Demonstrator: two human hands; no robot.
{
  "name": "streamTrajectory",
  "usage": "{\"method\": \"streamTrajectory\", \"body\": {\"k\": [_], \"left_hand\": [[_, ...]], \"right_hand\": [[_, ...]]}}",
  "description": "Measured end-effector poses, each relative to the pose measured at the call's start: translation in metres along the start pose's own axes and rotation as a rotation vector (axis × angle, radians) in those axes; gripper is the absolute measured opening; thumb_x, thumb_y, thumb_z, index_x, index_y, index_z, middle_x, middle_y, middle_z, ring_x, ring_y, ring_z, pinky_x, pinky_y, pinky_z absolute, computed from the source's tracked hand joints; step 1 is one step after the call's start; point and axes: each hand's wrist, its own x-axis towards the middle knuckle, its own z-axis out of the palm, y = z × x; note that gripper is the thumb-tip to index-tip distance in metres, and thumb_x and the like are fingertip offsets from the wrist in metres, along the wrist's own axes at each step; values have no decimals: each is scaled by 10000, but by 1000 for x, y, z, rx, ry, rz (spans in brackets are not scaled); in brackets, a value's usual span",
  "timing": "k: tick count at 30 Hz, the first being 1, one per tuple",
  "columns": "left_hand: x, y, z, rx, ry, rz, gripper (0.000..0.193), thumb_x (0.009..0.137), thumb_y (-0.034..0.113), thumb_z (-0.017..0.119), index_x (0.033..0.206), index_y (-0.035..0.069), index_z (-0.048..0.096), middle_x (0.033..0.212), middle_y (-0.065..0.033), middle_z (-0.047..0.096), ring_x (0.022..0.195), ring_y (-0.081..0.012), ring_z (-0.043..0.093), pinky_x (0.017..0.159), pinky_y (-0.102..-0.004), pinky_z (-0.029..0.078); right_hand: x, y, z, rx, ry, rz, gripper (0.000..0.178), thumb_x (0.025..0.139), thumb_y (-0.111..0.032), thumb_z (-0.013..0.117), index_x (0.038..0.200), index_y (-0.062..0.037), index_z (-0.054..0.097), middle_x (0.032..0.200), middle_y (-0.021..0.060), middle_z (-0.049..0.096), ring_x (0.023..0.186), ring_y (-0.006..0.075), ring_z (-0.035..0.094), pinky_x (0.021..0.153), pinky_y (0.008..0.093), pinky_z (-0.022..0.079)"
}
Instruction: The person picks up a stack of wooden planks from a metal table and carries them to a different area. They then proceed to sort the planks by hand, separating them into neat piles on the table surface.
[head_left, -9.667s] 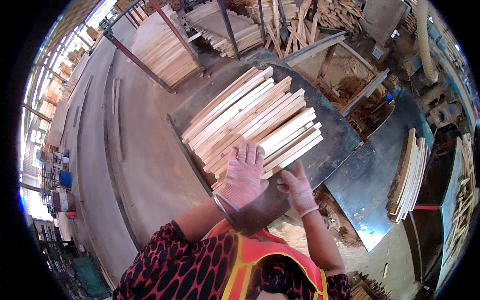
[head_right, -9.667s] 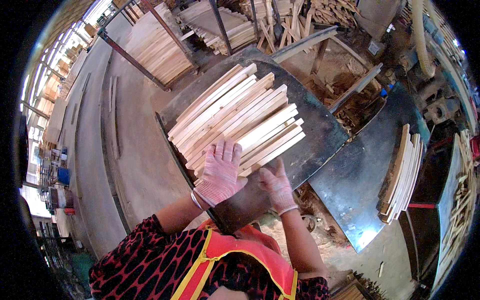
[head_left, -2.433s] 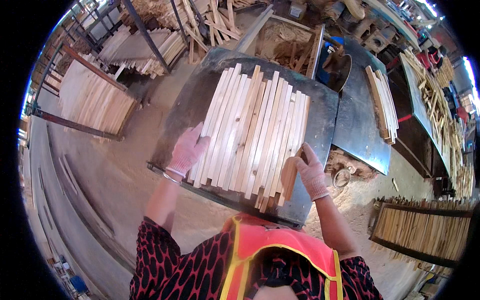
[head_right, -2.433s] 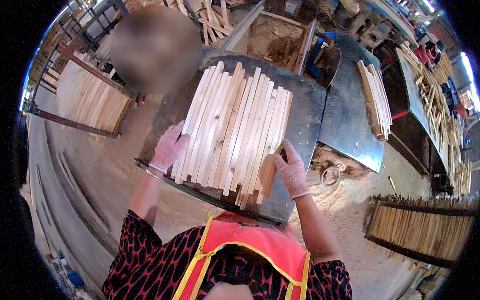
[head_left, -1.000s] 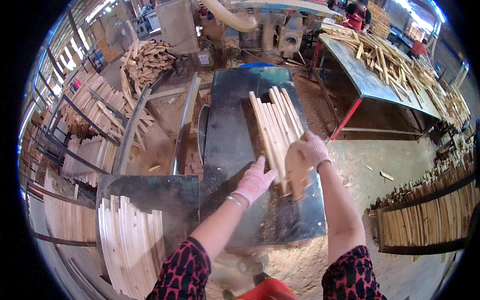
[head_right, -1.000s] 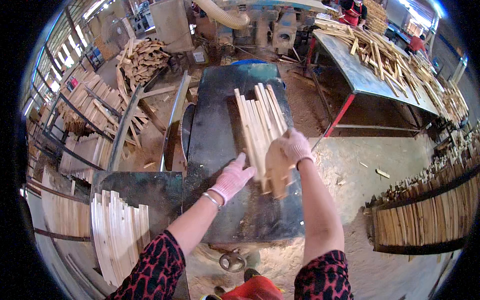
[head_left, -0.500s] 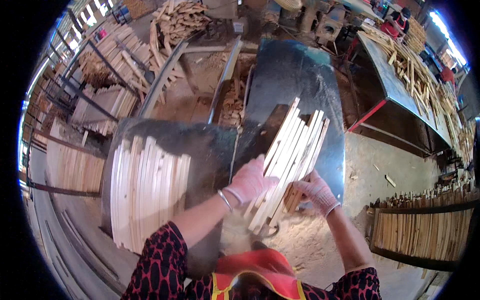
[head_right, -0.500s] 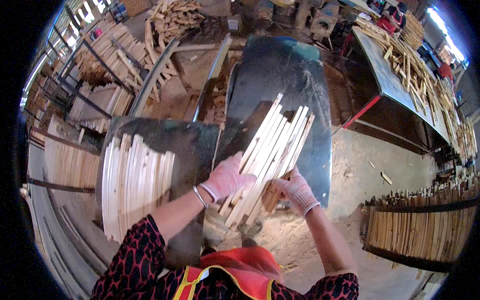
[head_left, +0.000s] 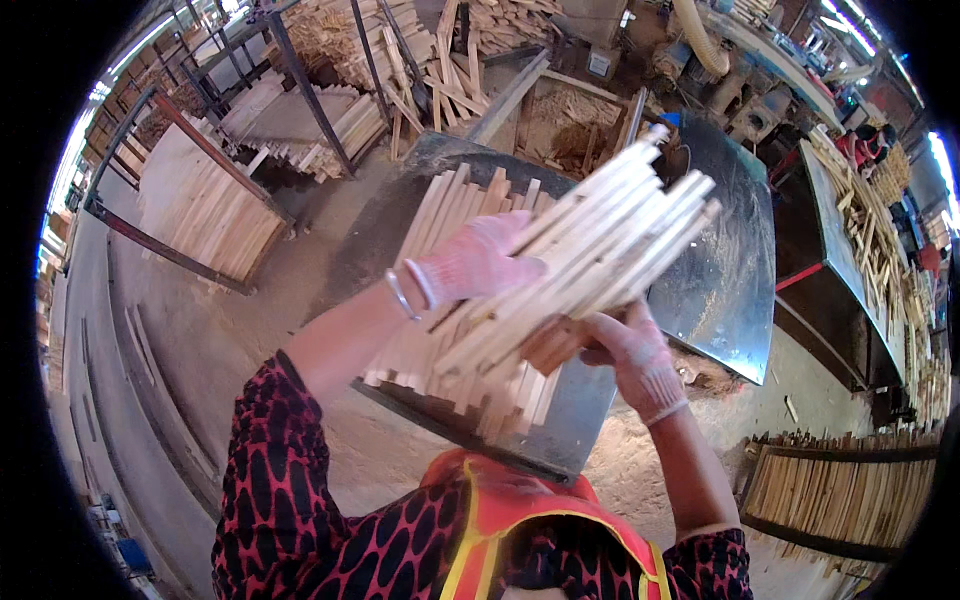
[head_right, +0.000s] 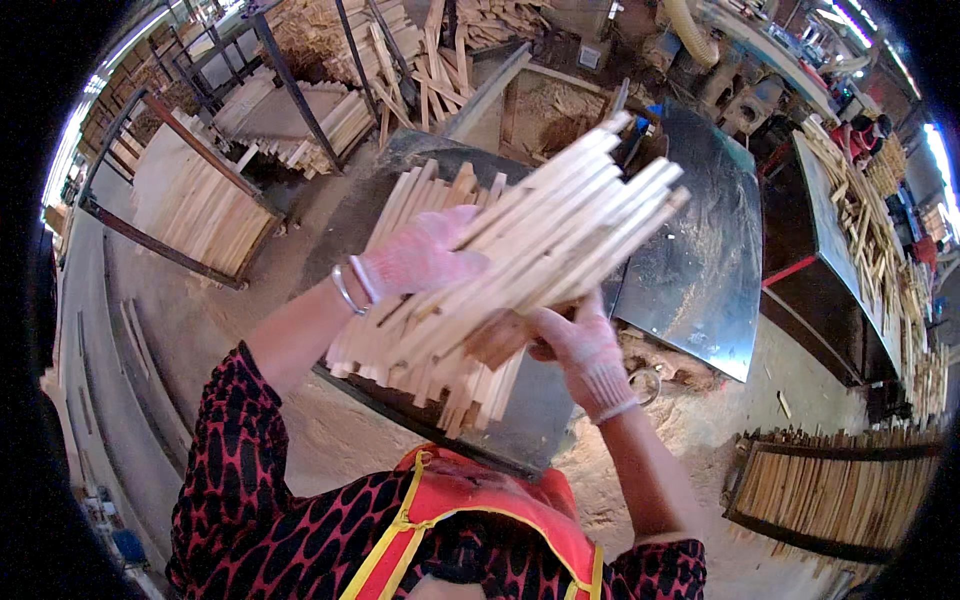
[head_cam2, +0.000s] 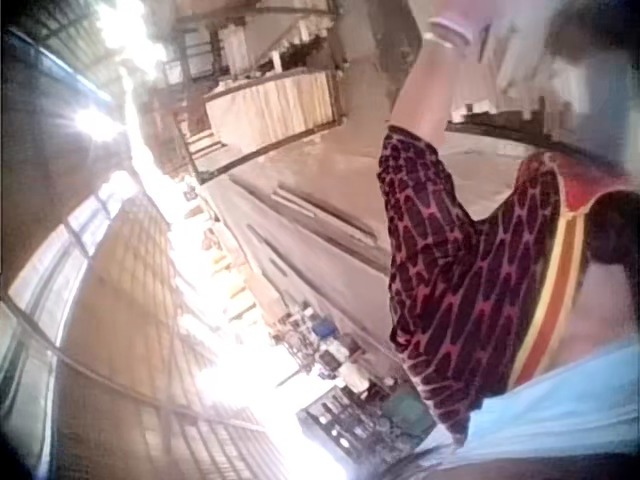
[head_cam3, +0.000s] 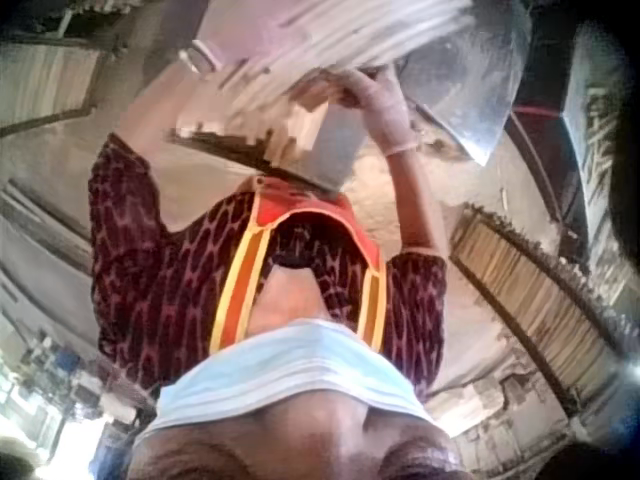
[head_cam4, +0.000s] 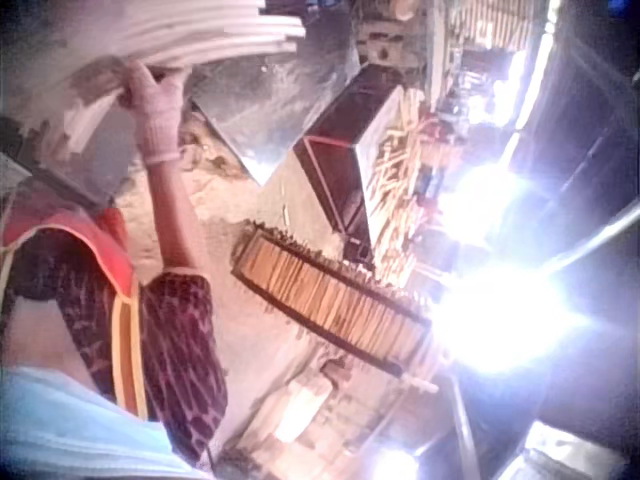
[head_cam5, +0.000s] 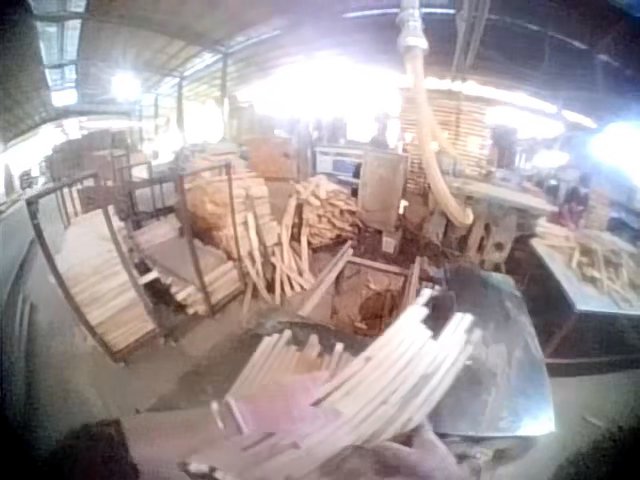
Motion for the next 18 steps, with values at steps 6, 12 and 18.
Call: {"method": "streamTrajectory", "body": {"k": [6,12,18], "left_hand": [[-61,-84,-72,123,-209,-126,615,931,403,663,1412,33,562,1318,-226,644,1253,-375,610,1076,-417,478],[-105,-149,-34,89,-236,-141,630,943,422,632,1410,3,566,1511,-256,491,1363,-406,508,1162,-426,403],[-103,-202,-57,-61,65,-400,631,953,331,625,1447,-53,540,1496,-259,546,1353,-327,559,1143,-369,420]], "right_hand": [[15,20,109,73,-124,68,627,862,-177,794,1320,12,410,1069,146,678,818,202,707,659,344,641],[30,79,128,81,-168,126,631,900,-122,728,1426,40,421,1077,133,674,908,199,684,747,348,613],[22,114,30,380,257,-213,514,975,-60,604,1483,-32,527,899,14,619,763,108,579,688,288,512]]}}
